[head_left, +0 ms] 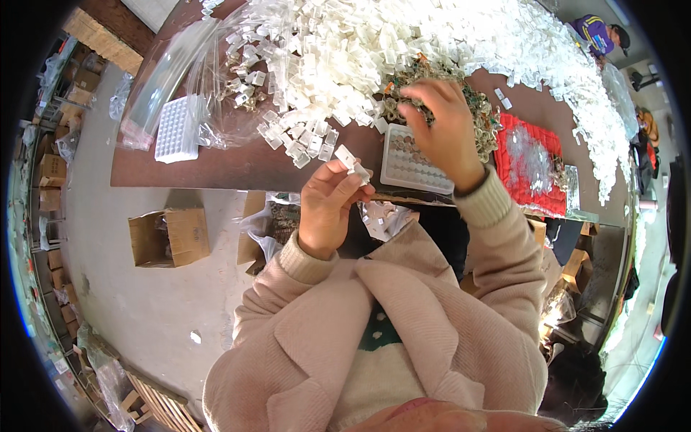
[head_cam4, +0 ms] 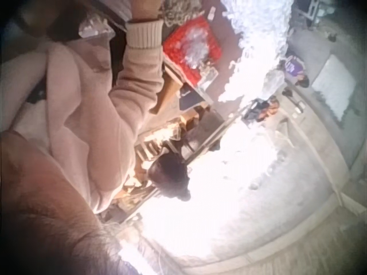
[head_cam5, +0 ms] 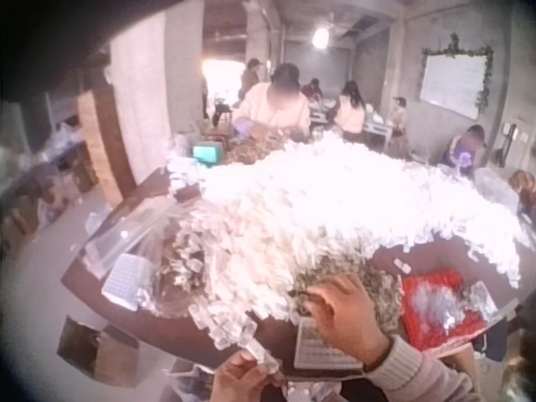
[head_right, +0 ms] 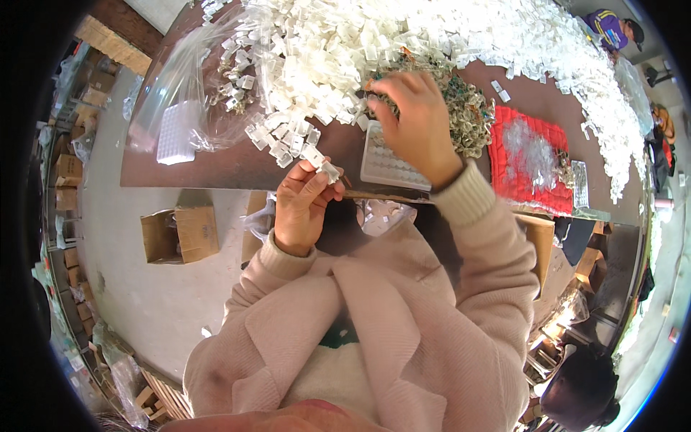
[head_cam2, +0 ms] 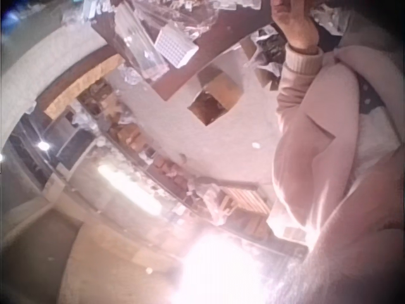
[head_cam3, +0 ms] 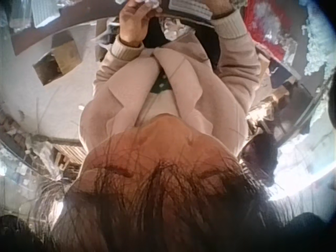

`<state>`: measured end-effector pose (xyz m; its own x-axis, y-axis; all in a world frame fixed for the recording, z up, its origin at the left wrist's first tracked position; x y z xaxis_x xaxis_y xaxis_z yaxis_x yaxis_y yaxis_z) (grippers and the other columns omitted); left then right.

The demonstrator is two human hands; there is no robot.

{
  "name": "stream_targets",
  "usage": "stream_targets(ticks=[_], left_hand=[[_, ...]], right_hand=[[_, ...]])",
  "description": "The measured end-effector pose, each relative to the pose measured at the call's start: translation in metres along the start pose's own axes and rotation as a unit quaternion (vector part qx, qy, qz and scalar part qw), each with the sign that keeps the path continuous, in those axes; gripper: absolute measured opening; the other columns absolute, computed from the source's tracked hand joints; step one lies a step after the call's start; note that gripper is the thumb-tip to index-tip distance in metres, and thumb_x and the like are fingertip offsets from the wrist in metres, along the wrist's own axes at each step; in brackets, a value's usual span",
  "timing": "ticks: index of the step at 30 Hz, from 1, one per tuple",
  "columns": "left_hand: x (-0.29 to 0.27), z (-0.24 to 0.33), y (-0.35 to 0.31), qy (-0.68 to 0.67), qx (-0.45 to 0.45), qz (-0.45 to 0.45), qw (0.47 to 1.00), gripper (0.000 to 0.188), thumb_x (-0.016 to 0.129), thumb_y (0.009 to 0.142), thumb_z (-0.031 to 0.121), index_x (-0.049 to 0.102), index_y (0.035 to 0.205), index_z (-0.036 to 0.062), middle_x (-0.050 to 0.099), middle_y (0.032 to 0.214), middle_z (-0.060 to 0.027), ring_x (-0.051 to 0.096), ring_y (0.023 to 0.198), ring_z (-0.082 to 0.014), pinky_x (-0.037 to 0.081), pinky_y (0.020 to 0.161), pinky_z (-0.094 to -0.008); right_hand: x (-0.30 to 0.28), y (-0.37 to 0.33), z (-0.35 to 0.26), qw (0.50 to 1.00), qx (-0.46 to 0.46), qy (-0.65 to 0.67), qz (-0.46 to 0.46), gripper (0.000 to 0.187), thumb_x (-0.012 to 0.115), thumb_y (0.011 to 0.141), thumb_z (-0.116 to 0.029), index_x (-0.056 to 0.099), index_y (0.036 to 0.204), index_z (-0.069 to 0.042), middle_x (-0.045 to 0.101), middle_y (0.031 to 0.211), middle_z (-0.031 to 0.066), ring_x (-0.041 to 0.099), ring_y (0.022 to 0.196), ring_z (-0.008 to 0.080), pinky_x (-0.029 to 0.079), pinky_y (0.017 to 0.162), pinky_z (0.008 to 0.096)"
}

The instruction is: The person repeatedly picks small white LED modules and metal contacts from a table, inserts the contacts into the modules, and tests them by pressing to light them. Finished units are placed into a white tray. The person continues this cycle throughout the clip.

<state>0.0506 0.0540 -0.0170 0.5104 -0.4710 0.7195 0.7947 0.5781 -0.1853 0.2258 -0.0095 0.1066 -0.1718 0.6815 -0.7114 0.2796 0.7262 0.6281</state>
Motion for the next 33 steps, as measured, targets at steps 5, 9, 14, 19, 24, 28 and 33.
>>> stream_targets(ticks=[5, 9, 14, 19, 24, 28, 33], left_hand=[[-0.009, 0.003, -0.002, 0.017, 0.008, 0.004, 1.0, 0.02, 0.063, 0.096, 0.004, 0.064, 0.115, 0.0, 0.07, 0.099, -0.0116, 0.061, 0.075, -0.0153, 0.049, 0.068, -0.0275], [-0.022, 0.007, -0.002, 0.026, 0.015, 0.025, 0.999, 0.02, 0.065, 0.095, 0.004, 0.065, 0.115, 0.0003, 0.07, 0.098, -0.0113, 0.06, 0.074, -0.0141, 0.048, 0.068, -0.026], [-0.025, 0.007, 0.002, 0.016, 0.01, 0.021, 1.0, 0.02, 0.065, 0.095, 0.004, 0.065, 0.115, 0.0006, 0.07, 0.098, -0.011, 0.06, 0.073, -0.0136, 0.047, 0.067, -0.0256], [-0.021, 0.002, 0.005, 0.019, -0.002, 0.012, 1.0, 0.02, 0.065, 0.095, 0.004, 0.064, 0.114, 0.0006, 0.07, 0.098, -0.0111, 0.059, 0.072, -0.0135, 0.047, 0.067, -0.0256], [-0.018, 0.007, 0.004, 0.015, 0.014, 0.0, 1.0, 0.019, 0.065, 0.094, 0.004, 0.064, 0.113, 0.0005, 0.07, 0.099, -0.0124, 0.059, 0.074, -0.0138, 0.047, 0.068, -0.0261], [-0.006, 0.022, 0.001, 0.014, 0.074, -0.032, 0.997, 0.018, 0.067, 0.092, 0.002, 0.064, 0.11, 0.0006, 0.069, 0.102, -0.0144, 0.061, 0.081, -0.0157, 0.049, 0.073, -0.0285], [0.004, 0.032, 0.002, 0.018, 0.092, -0.041, 0.995, 0.023, 0.067, 0.085, -0.013, 0.06, 0.104, -0.0015, 0.07, 0.107, -0.0156, 0.067, 0.098, -0.0192, 0.055, 0.09, -0.0338]], right_hand=[[0.056, 0.02, 0.045, 0.987, 0.006, -0.145, -0.075, 0.021, 0.077, 0.083, -0.023, 0.073, 0.095, -0.007, 0.065, 0.098, 0.0087, 0.059, 0.096, 0.0323, 0.047, 0.086, 0.0422], [0.062, 0.024, 0.054, 0.994, 0.031, -0.043, -0.095, 0.018, 0.077, 0.083, -0.019, 0.073, 0.095, -0.007, 0.069, 0.097, 0.0089, 0.063, 0.093, 0.0299, 0.05, 0.083, 0.0408], [0.035, 0.023, 0.075, 0.933, 0.226, 0.279, -0.031, 0.013, 0.072, 0.089, -0.009, 0.072, 0.101, -0.005, 0.074, 0.099, 0.0047, 0.068, 0.091, 0.0139, 0.054, 0.082, 0.0286], [-0.001, 0.027, 0.077, 0.887, 0.228, 0.395, 0.076, 0.022, 0.065, 0.096, -0.004, 0.067, 0.117, 0.0, 0.071, 0.102, 0.006, 0.069, 0.097, 0.0158, 0.054, 0.088, 0.0277], [-0.001, 0.024, 0.057, 0.884, 0.244, 0.399, 0.018, 0.027, 0.061, 0.099, -0.007, 0.064, 0.125, -0.001, 0.069, 0.109, 0.0066, 0.069, 0.1, 0.0172, 0.054, 0.089, 0.03], [-0.001, 0.004, -0.003, 0.948, 0.144, 0.273, -0.073, 0.028, 0.073, 0.088, -0.005, 0.066, 0.115, -0.003, 0.07, 0.106, 0.0091, 0.069, 0.096, 0.0172, 0.055, 0.081, 0.0276], [0.003, -0.028, -0.062, 0.954, 0.048, 0.254, -0.15, 0.027, 0.072, 0.083, 0.001, 0.068, 0.109, -0.004, 0.065, 0.112, 0.0119, 0.066, 0.093, 0.0301, 0.055, 0.08, 0.0368]])
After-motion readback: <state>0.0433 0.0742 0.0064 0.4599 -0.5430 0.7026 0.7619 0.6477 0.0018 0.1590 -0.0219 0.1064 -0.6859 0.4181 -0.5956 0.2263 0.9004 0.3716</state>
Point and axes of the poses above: each hand's wrist, its own y-axis towards the middle knuckle, its own x-axis out of the palm, z = x × y, the point moved 8 cm from there along y, towards the middle knuckle
